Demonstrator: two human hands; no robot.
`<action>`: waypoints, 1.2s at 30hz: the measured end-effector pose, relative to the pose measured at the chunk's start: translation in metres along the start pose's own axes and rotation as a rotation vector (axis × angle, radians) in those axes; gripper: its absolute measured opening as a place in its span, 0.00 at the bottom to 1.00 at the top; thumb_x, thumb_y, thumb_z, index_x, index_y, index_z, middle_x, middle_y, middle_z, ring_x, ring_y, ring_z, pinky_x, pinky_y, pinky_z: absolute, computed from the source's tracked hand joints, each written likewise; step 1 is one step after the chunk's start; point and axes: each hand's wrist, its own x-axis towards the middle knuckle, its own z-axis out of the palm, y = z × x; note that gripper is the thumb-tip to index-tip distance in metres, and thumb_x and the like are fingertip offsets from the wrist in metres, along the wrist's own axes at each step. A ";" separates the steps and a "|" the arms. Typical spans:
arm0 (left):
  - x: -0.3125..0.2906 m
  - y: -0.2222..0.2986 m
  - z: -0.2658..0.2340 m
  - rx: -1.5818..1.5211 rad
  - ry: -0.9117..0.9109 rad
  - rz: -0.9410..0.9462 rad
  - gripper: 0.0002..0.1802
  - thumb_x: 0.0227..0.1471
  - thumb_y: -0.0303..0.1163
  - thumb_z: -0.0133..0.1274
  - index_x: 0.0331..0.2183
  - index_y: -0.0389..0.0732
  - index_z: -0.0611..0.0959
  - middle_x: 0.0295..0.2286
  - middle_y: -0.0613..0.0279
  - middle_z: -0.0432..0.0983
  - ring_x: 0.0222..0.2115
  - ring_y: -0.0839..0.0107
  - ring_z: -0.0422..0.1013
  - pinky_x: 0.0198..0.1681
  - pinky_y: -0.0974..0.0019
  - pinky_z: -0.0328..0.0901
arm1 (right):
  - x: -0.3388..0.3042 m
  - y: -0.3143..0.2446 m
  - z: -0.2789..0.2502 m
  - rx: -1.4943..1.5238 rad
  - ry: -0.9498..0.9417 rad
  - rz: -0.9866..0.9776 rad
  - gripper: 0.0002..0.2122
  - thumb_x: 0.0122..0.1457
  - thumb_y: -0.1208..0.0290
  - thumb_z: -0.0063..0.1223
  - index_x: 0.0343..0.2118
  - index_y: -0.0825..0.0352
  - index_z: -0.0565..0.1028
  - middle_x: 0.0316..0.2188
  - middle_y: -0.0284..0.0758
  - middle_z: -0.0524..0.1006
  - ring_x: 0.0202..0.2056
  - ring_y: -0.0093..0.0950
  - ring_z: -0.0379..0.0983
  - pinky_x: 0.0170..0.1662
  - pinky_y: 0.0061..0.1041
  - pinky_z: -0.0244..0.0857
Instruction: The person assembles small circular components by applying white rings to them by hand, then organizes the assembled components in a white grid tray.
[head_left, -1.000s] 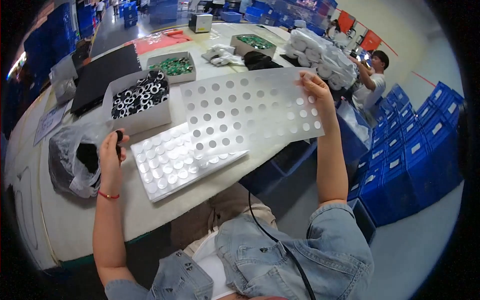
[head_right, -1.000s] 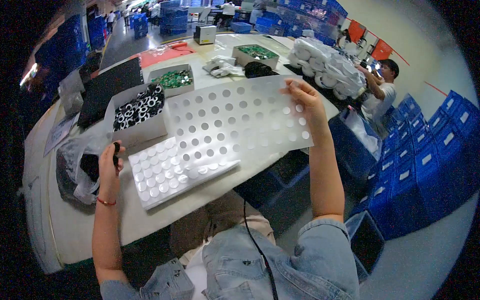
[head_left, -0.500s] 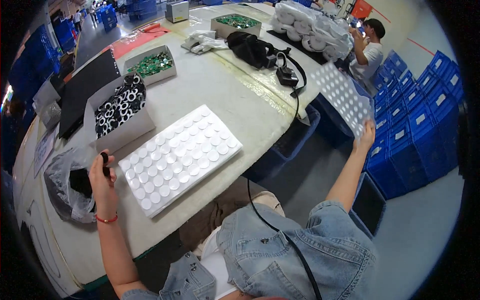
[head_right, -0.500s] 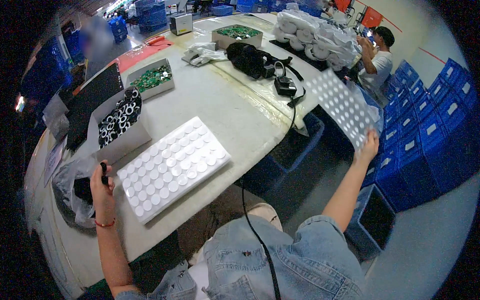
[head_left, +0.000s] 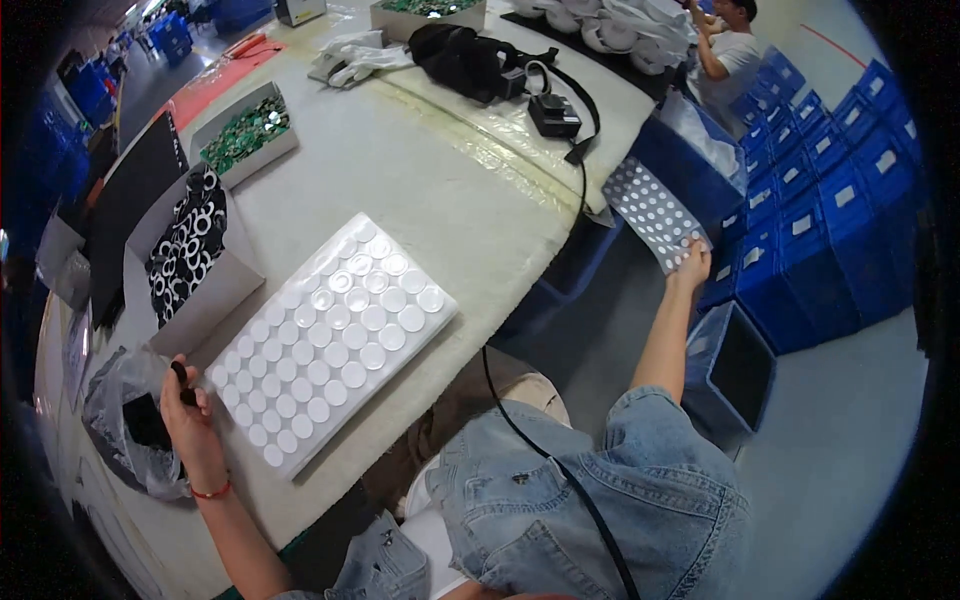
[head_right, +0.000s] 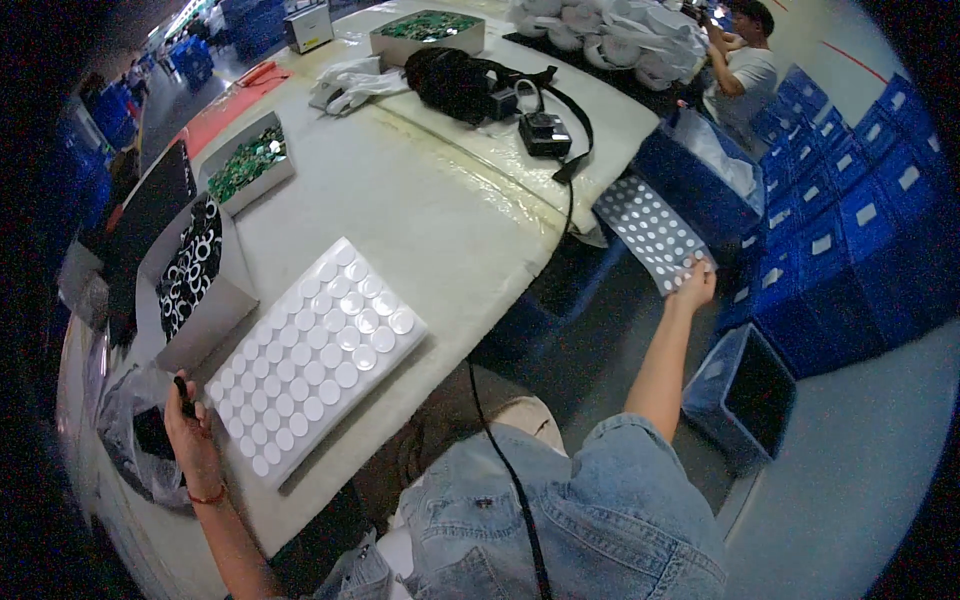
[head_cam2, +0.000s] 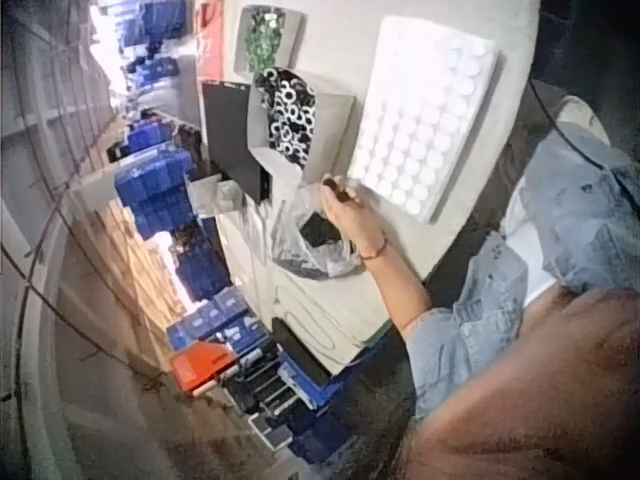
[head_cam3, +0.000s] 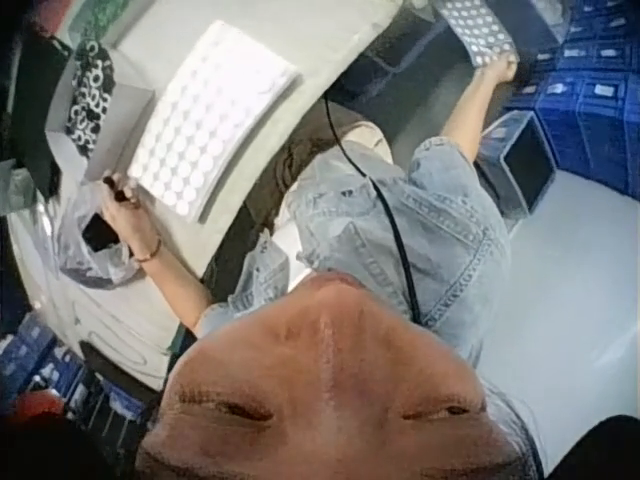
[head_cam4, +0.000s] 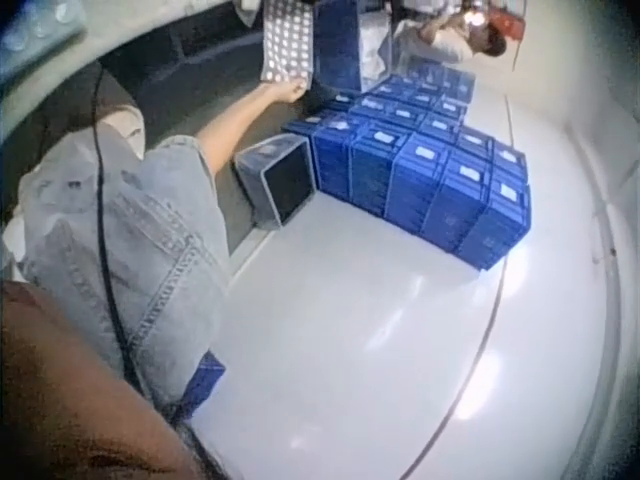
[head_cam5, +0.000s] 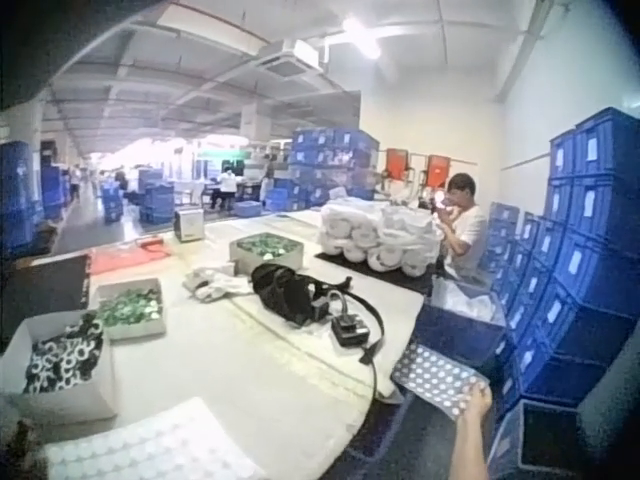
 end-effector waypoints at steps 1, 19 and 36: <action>0.002 0.000 0.002 -0.005 0.013 -0.003 0.17 0.59 0.41 0.46 0.43 0.40 0.76 0.29 0.70 0.73 0.18 0.86 0.58 0.19 0.80 0.51 | 0.005 0.026 -0.003 -0.018 -0.046 -0.007 0.10 0.61 0.70 0.47 0.42 0.70 0.71 0.36 0.39 0.77 0.33 0.28 0.74 0.32 0.24 0.69; 0.013 0.048 0.121 0.144 -0.557 -0.005 0.16 0.61 0.39 0.42 0.40 0.37 0.77 0.29 0.65 0.77 0.18 0.85 0.60 0.21 0.81 0.55 | -0.276 -0.127 0.279 -0.229 -1.632 -0.416 0.09 0.60 0.74 0.46 0.42 0.67 0.74 0.35 0.32 0.75 0.33 0.20 0.69 0.36 0.19 0.65; 0.038 0.036 0.115 0.129 -0.481 -0.097 0.16 0.61 0.39 0.42 0.41 0.39 0.78 0.30 0.66 0.77 0.20 0.87 0.61 0.21 0.82 0.55 | -0.373 -0.089 0.340 -0.755 -2.460 -0.496 0.06 0.51 0.75 0.57 0.32 0.71 0.77 0.25 0.37 0.77 0.26 0.26 0.71 0.30 0.22 0.64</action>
